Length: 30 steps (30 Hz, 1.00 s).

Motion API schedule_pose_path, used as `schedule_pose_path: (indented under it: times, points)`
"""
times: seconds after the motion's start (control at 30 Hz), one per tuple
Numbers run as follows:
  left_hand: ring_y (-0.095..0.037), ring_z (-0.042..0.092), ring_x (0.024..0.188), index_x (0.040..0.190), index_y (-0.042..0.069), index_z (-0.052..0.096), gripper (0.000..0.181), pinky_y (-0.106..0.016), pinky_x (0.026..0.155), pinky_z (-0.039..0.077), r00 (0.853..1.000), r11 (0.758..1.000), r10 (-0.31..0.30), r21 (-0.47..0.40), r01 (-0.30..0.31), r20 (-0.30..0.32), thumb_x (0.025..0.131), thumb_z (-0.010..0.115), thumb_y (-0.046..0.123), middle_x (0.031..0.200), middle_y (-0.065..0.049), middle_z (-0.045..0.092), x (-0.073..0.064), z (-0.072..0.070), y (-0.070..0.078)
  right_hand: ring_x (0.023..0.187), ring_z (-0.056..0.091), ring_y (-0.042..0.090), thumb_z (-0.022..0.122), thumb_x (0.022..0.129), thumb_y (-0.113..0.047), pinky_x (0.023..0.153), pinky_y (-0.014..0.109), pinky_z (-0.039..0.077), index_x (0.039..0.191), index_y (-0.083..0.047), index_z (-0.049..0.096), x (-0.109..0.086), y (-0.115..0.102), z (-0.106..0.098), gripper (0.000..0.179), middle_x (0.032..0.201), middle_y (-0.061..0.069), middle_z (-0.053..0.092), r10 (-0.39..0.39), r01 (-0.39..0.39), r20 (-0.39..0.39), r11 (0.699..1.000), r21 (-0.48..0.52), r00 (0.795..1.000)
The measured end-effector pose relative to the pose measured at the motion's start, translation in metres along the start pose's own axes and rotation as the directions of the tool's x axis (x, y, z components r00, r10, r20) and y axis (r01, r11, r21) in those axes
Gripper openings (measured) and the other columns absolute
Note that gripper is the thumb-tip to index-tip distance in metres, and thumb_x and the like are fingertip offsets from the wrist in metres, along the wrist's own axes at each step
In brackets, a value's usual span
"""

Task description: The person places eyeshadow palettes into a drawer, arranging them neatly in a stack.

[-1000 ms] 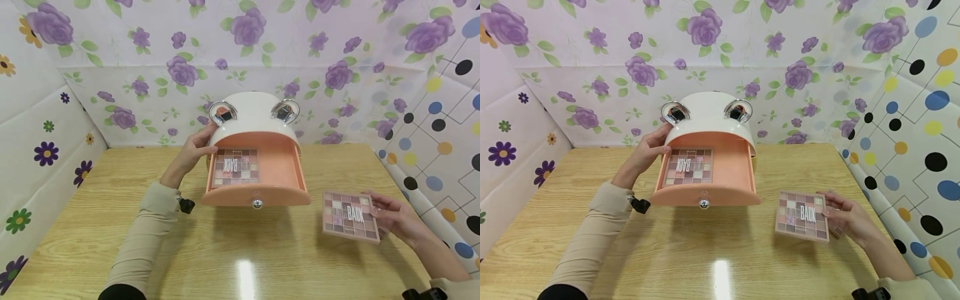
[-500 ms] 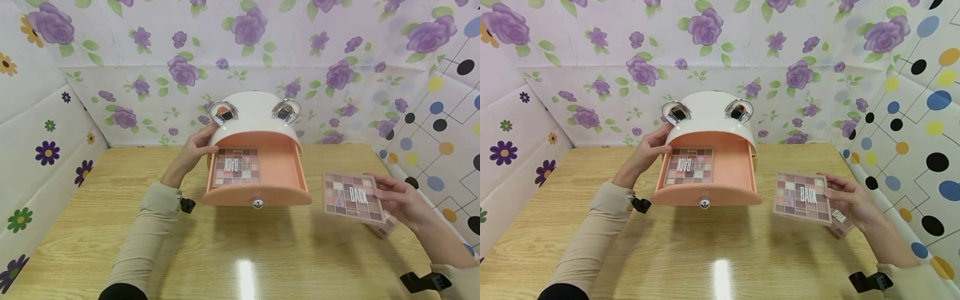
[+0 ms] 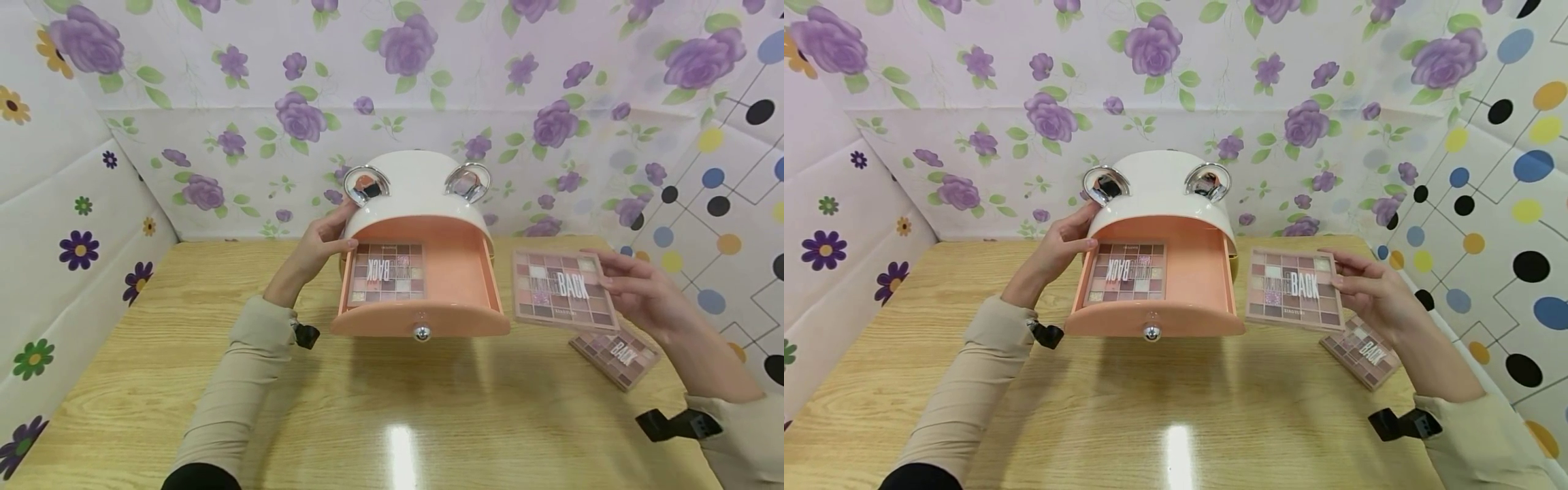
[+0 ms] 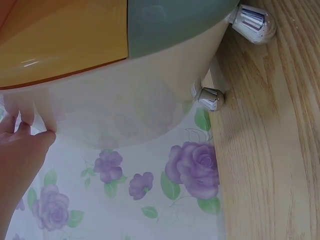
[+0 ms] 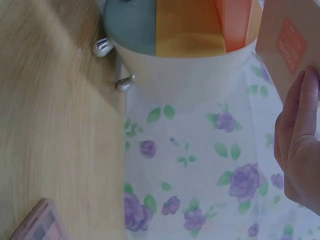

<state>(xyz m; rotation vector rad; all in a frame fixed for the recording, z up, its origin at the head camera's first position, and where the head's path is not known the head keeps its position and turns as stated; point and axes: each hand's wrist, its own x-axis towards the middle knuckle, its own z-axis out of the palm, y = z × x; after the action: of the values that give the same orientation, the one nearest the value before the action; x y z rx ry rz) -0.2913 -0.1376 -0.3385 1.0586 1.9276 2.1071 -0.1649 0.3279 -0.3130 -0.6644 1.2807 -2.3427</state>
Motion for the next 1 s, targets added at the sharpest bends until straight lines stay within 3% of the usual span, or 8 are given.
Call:
schedule_pose_path:
  times: [0.23, 0.6, 0.87, 1.0]
  points:
    - [-0.014, 0.008, 0.138, 0.14, -0.003, 0.025, 0.068, -0.033, 0.11, 0.012, 1.0, 1.0, 0.003, -0.009, -0.003, 0.015, 0.08, 0.055, -0.003, 0.151, -0.009, 0.01, 0.0, 0.0, -0.001, 0.105, 0.057, 0.025, 0.022, 0.09, 0.018, 0.085, 0.031, 0.048, 0.13, 0.002, 0.047, 0.017, -0.003, 0.012, 0.05, 0.124, 0.015, 0.054, 0.01, -0.01, 0.019, 0.999, -0.033, 1.0]
    - [-0.015, 0.009, 0.138, 0.139, -0.005, 0.025, 0.067, -0.03, 0.11, 0.012, 1.0, 1.0, 0.005, -0.001, -0.005, -0.004, 0.079, 0.053, -0.008, 0.151, -0.012, 0.012, 0.001, 0.002, 0.002, 0.096, 0.062, 0.023, 0.03, 0.091, 0.015, 0.081, 0.03, 0.05, 0.118, 0.002, 0.059, 0.044, -0.001, 0.031, 0.041, 0.111, 0.014, 0.061, 0.028, -0.03, -0.053, 0.998, -0.047, 0.998]
    - [-0.015, 0.01, 0.138, 0.139, -0.005, 0.025, 0.067, -0.031, 0.11, 0.012, 1.0, 1.0, -0.001, 0.006, 0.001, -0.009, 0.078, 0.053, -0.005, 0.151, -0.012, 0.012, 0.001, 0.003, 0.004, 0.094, 0.062, 0.02, 0.036, 0.091, 0.012, 0.079, 0.029, 0.05, 0.116, -0.003, 0.061, 0.058, 0.003, 0.039, 0.039, 0.109, 0.011, 0.062, 0.053, -0.066, -0.098, 0.989, -0.135, 0.994]
    - [-0.014, 0.01, 0.138, 0.14, -0.005, 0.025, 0.066, -0.031, 0.11, 0.012, 1.0, 1.0, -0.003, 0.012, 0.003, -0.008, 0.079, 0.052, -0.005, 0.151, -0.012, 0.012, 0.0, 0.002, 0.004, 0.093, 0.062, 0.018, 0.041, 0.09, 0.011, 0.077, 0.027, 0.051, 0.113, -0.006, 0.063, 0.066, 0.006, 0.049, 0.037, 0.107, 0.009, 0.063, 0.06, -0.09, -0.169, 0.981, -0.175, 0.984]
